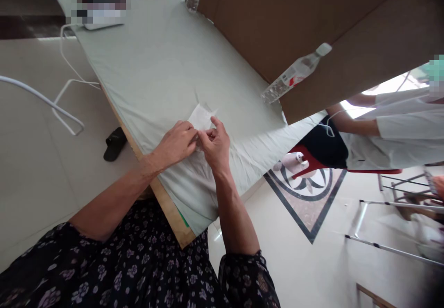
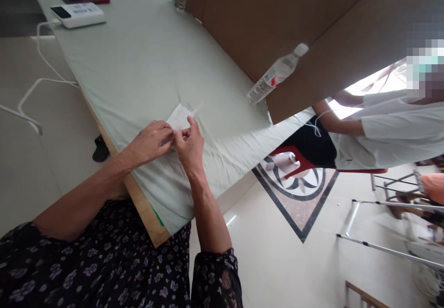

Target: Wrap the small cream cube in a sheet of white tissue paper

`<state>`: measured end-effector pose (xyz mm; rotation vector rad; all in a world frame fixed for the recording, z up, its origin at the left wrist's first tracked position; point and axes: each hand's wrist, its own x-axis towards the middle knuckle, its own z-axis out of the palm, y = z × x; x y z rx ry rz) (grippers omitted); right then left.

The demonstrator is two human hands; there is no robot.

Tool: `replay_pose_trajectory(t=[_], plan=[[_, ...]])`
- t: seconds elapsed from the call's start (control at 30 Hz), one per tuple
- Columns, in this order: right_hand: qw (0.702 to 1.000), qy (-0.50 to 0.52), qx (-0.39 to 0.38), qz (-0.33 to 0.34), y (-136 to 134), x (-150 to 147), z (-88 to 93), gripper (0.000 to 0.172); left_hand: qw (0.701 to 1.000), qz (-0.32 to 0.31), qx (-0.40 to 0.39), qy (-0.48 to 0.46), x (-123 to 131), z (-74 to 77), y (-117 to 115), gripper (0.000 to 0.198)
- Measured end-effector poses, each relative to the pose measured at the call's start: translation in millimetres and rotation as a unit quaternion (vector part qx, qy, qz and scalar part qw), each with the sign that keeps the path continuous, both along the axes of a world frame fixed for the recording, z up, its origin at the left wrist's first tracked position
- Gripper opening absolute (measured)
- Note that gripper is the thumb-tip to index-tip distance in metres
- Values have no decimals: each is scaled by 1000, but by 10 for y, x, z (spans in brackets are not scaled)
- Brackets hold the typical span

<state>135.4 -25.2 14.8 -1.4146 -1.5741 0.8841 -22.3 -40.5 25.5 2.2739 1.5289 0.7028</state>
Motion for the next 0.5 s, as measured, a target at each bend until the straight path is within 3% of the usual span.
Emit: replay_pose_trajectory(t=[0.17, 0.33, 0.5], plan=[[997, -66, 14, 46, -89, -56, 85, 55, 998, 7, -9, -70, 6, -89, -5, 26], [985, -110, 14, 130, -125, 56, 182, 54, 982, 46, -15, -182, -6, -101, -57, 55], [979, -102, -5, 177, 12, 138, 170, 62, 966, 117, -34, -227, 51, -59, -25, 27]])
